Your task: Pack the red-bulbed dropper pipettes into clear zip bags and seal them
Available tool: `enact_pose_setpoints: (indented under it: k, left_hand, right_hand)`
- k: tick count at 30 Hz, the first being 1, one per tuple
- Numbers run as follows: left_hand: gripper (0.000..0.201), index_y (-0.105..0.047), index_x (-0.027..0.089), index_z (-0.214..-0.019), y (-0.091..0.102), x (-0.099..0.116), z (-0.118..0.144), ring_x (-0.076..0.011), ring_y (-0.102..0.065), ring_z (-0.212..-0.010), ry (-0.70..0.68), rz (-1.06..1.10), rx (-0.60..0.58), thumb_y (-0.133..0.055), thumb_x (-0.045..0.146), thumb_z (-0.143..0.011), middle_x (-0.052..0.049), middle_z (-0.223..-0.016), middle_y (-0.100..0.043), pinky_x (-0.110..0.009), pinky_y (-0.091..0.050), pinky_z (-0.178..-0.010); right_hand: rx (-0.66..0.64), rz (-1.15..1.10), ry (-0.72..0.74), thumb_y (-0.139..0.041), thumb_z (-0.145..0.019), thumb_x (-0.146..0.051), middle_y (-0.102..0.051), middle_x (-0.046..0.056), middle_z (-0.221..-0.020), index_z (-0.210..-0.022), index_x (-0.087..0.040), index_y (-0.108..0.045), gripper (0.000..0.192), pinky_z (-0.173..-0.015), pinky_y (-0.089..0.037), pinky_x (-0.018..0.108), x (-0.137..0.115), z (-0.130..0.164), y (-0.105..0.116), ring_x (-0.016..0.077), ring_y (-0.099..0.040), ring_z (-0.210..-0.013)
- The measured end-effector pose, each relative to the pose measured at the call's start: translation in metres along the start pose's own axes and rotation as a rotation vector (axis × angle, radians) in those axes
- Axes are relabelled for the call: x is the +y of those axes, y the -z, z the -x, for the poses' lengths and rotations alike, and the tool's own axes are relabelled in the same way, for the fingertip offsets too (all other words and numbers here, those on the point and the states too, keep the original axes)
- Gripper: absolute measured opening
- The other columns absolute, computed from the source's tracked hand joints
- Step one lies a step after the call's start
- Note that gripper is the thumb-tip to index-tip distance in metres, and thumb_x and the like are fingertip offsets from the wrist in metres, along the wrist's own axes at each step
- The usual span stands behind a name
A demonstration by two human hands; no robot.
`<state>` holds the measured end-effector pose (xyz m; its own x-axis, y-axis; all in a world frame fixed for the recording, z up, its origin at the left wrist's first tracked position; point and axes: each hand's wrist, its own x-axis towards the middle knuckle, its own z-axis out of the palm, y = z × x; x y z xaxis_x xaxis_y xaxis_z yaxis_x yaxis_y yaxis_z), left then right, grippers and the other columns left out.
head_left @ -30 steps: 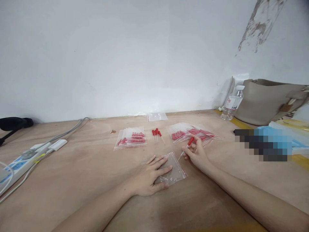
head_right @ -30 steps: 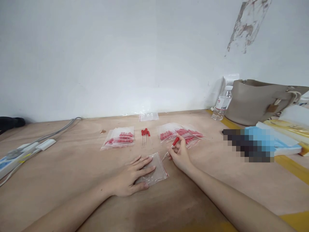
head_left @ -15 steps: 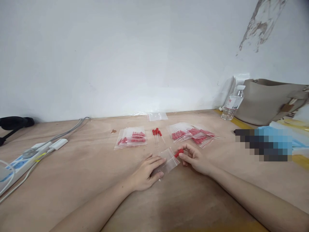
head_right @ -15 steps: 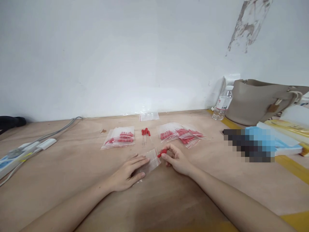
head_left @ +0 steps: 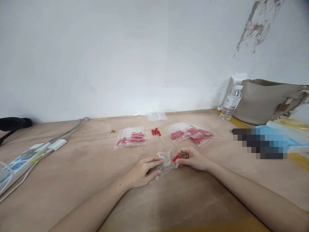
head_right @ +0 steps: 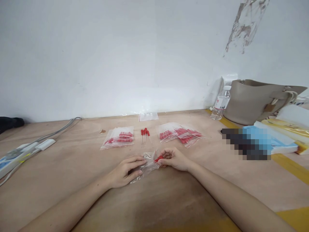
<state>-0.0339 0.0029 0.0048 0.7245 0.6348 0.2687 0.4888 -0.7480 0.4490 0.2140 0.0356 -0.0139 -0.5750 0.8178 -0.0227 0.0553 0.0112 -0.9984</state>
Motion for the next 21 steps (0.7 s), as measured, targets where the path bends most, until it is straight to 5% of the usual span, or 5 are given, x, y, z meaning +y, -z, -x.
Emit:
enact_pose_setpoints:
  k: [6, 14, 21]
  left_hand:
    - [0.035, -0.049, 0.021, -0.121, -0.0039, -0.0029, 0.0013, -0.0191, -0.048, -0.109, 0.000, 0.020, 0.016, -0.044, 0.029, -0.087, -0.007, -0.119, -0.053, -0.034, -0.038, -0.094]
    - [0.037, -0.049, 0.022, -0.121, -0.0041, -0.0021, 0.0005, -0.0207, -0.046, -0.111, -0.004, 0.024, 0.008, -0.047, 0.027, -0.085, -0.008, -0.121, -0.051, -0.037, -0.038, -0.095]
    - [0.036, -0.049, 0.021, -0.121, -0.0037, -0.0030, 0.0004, -0.0189, -0.047, -0.110, -0.004, 0.019, 0.011, -0.046, 0.028, -0.086, -0.007, -0.120, -0.052, -0.034, -0.037, -0.095]
  right_hand:
    - [-0.026, 0.122, -0.076, -0.067, -0.063, -0.039, -0.063, 0.000, -0.068, -0.088, -0.017, -0.062, 0.034, -0.054, -0.043, 0.023, 0.0005, -0.0012, 0.0044, 0.0101, -0.056, -0.057]
    - [0.257, 0.125, -0.087, -0.068, -0.057, -0.041, -0.050, -0.006, -0.047, -0.065, -0.017, -0.047, 0.033, -0.039, -0.034, 0.019, 0.0009, -0.0056, 0.0011, 0.0071, -0.045, -0.040]
    - [0.055, 0.326, -0.009, -0.044, -0.073, -0.057, -0.039, -0.007, -0.041, -0.055, -0.017, -0.048, 0.044, -0.036, -0.024, 0.019, -0.0038, -0.0027, -0.0011, 0.0054, -0.034, -0.036]
